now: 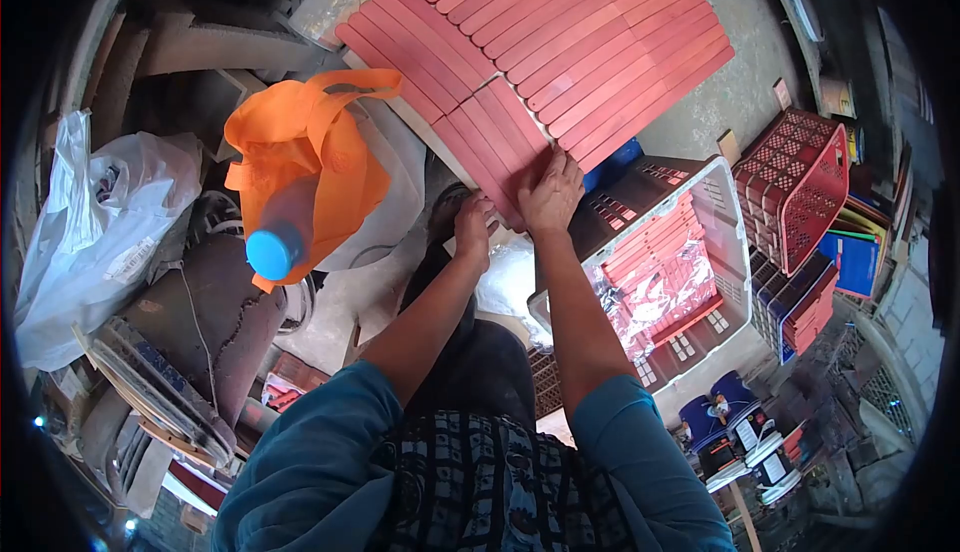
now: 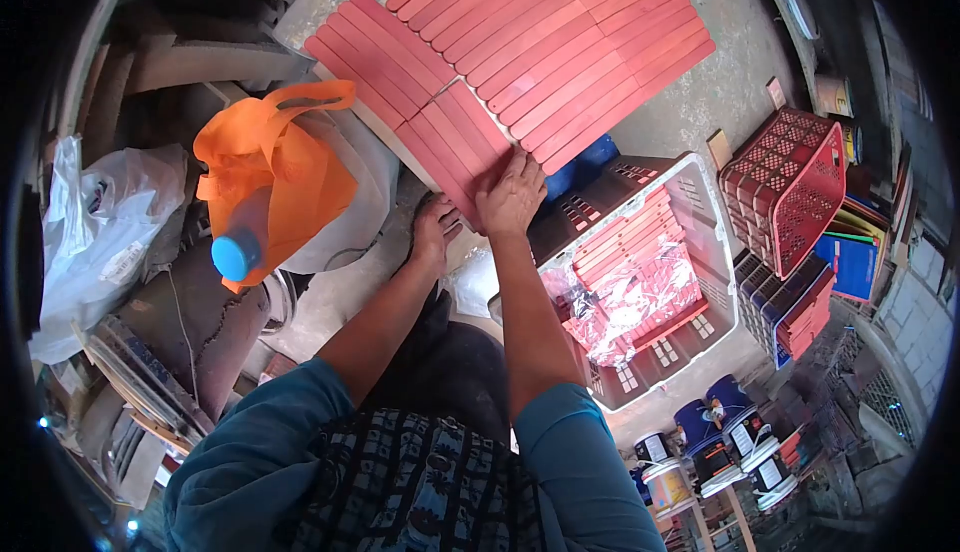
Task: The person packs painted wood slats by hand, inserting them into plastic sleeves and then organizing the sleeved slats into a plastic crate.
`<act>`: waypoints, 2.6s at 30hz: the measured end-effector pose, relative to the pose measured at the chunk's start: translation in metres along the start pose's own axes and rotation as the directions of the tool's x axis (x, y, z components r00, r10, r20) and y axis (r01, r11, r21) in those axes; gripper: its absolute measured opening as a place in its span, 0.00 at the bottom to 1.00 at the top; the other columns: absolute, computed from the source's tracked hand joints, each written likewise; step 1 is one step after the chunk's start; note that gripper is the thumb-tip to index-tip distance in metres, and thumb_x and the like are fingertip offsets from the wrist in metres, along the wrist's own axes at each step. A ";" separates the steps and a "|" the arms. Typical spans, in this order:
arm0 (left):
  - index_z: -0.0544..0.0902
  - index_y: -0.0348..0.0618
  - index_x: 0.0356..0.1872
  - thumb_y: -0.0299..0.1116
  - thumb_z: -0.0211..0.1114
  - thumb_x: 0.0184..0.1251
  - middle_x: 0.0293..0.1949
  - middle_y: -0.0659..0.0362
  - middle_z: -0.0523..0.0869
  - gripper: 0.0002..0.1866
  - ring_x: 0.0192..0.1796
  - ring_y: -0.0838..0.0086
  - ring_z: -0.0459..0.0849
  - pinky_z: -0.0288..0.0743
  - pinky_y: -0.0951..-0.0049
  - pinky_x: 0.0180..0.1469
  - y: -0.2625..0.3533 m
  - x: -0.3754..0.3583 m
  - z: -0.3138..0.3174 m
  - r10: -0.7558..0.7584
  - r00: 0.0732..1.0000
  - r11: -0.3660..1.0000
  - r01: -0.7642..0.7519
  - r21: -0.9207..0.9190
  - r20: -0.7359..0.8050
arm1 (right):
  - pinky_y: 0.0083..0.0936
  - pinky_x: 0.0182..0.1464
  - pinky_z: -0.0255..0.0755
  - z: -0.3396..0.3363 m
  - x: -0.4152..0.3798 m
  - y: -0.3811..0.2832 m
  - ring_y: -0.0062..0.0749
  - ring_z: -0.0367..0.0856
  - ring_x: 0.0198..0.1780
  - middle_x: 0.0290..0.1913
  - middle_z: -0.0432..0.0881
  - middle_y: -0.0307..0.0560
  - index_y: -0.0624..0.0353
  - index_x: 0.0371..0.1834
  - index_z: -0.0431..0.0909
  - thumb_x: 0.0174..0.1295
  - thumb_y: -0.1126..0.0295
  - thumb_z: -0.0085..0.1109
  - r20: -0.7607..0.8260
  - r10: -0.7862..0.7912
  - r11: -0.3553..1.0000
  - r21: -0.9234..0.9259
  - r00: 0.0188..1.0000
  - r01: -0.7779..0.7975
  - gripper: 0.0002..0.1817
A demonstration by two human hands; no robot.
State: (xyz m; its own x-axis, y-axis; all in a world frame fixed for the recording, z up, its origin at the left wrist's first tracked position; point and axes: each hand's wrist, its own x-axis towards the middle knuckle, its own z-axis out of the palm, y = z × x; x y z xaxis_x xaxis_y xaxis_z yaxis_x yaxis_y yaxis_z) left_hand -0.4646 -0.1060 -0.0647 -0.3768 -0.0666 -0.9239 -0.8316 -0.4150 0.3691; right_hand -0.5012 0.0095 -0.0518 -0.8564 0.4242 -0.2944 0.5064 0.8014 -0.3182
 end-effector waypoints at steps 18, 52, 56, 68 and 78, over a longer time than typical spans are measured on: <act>0.78 0.42 0.45 0.38 0.61 0.48 0.42 0.55 0.81 0.21 0.45 0.64 0.78 0.70 0.65 0.48 -0.026 0.035 -0.018 0.028 0.973 0.993 -0.002 0.115 -0.227 | 0.38 0.55 0.66 0.020 -0.010 0.024 0.47 0.74 0.50 0.42 0.78 0.53 0.60 0.49 0.72 0.52 0.66 0.63 0.042 -0.008 0.953 0.304 0.999 -0.005 0.21; 0.83 0.33 0.35 0.29 0.69 0.41 0.30 0.56 0.83 0.16 0.34 0.71 0.82 0.75 0.70 0.38 0.001 -0.124 -0.034 0.216 0.917 0.975 -0.189 -0.113 0.334 | 0.19 0.33 0.68 -0.126 -0.119 -0.013 0.20 0.73 0.30 0.31 0.78 0.38 0.63 0.41 0.76 0.56 0.65 0.67 0.359 -0.093 0.529 0.808 0.929 -0.260 0.16; 0.77 0.32 0.46 0.28 0.66 0.46 0.39 0.52 0.82 0.22 0.41 0.67 0.83 0.77 0.67 0.45 -0.008 -0.215 -0.038 0.065 0.789 0.996 -0.016 -0.085 0.610 | 0.21 0.28 0.58 -0.206 -0.201 0.015 0.18 0.62 0.24 0.24 0.68 0.34 0.61 0.35 0.70 0.55 0.62 0.67 0.270 0.014 0.627 0.747 0.963 -0.218 0.17; 0.68 0.30 0.58 0.23 0.58 0.52 0.49 0.43 0.79 0.28 0.49 0.54 0.81 0.75 0.53 0.55 -0.065 -0.350 -0.020 -0.443 0.373 0.894 0.123 0.430 0.815 | 0.29 0.69 0.51 -0.314 -0.391 0.098 0.47 0.59 0.69 0.66 0.61 0.66 0.67 0.70 0.50 0.70 0.54 0.42 0.002 0.137 0.515 0.854 0.991 -0.073 0.34; 0.63 0.31 0.61 0.23 0.58 0.50 0.55 0.44 0.75 0.32 0.57 0.52 0.75 0.69 0.50 0.61 0.018 -0.369 0.032 -0.754 0.412 0.543 -0.047 0.839 0.511 | 0.35 0.66 0.57 -0.280 -0.408 0.035 0.56 0.65 0.64 0.62 0.65 0.70 0.67 0.70 0.50 0.62 0.61 0.51 -0.231 0.544 0.421 0.907 0.807 -0.024 0.36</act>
State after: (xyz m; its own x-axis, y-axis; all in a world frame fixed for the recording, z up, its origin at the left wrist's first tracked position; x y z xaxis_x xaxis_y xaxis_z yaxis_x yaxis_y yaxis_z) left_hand -0.3535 -0.0599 0.2859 0.2633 0.7494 -0.6075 -0.7759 0.5387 0.3283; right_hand -0.1626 -0.0175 0.3098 -0.4389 0.8755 -0.2021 0.3254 -0.0548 -0.9440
